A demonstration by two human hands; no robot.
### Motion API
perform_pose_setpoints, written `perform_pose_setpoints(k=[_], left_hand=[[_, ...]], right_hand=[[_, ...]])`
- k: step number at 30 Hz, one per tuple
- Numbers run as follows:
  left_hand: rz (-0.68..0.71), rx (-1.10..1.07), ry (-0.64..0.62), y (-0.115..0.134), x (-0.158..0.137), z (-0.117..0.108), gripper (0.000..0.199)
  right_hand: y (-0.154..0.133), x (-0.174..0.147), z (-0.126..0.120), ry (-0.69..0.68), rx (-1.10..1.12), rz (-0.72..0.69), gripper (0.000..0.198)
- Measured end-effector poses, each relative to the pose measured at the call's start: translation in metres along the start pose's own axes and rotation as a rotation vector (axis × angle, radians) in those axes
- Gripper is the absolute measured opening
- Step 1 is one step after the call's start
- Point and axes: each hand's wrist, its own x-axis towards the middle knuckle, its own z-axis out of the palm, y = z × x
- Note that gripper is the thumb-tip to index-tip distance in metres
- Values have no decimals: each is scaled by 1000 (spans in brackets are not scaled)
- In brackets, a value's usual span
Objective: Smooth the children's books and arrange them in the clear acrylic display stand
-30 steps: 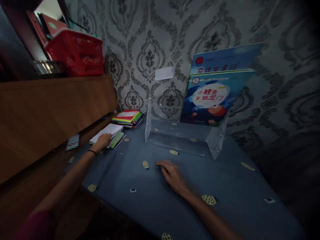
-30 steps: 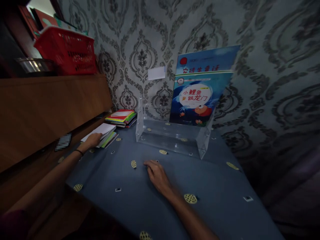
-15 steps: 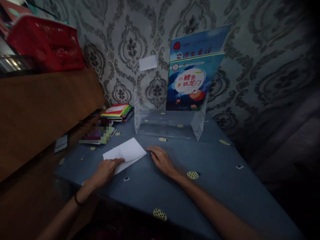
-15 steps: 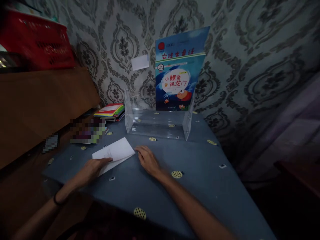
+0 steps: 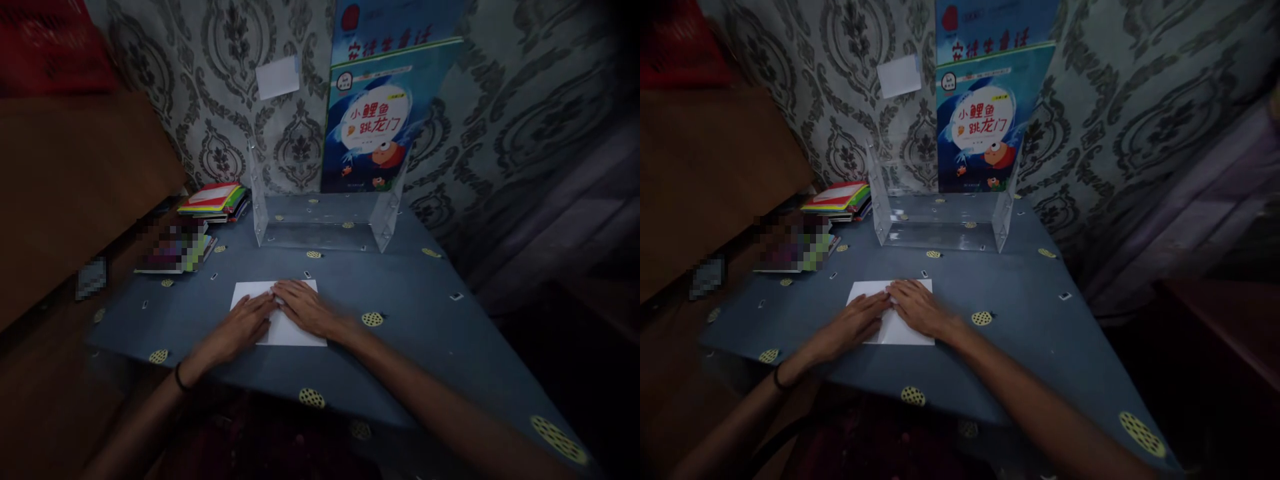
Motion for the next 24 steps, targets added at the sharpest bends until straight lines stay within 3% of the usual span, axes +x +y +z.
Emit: perform_pose_setpoints(k=[4,8,15,20,24], left_hand=[[-77,150,77,-2,25,13,50],[-109,277,123,-15,25,20,49],[-152,448,352,-55,27,66,49],[-68,503,384,-73,28,83,53],[40,524,506,-88,27,98,57]], right_hand=[[0,-2,0,-67,-72,51,47],[-3,-7,-11,-55,-189,180,42],[3,-19,-15,12,-289,233,39],[7,-25,-10,84,-320,226,40],[4,-24,-13,98,-326,220,37]])
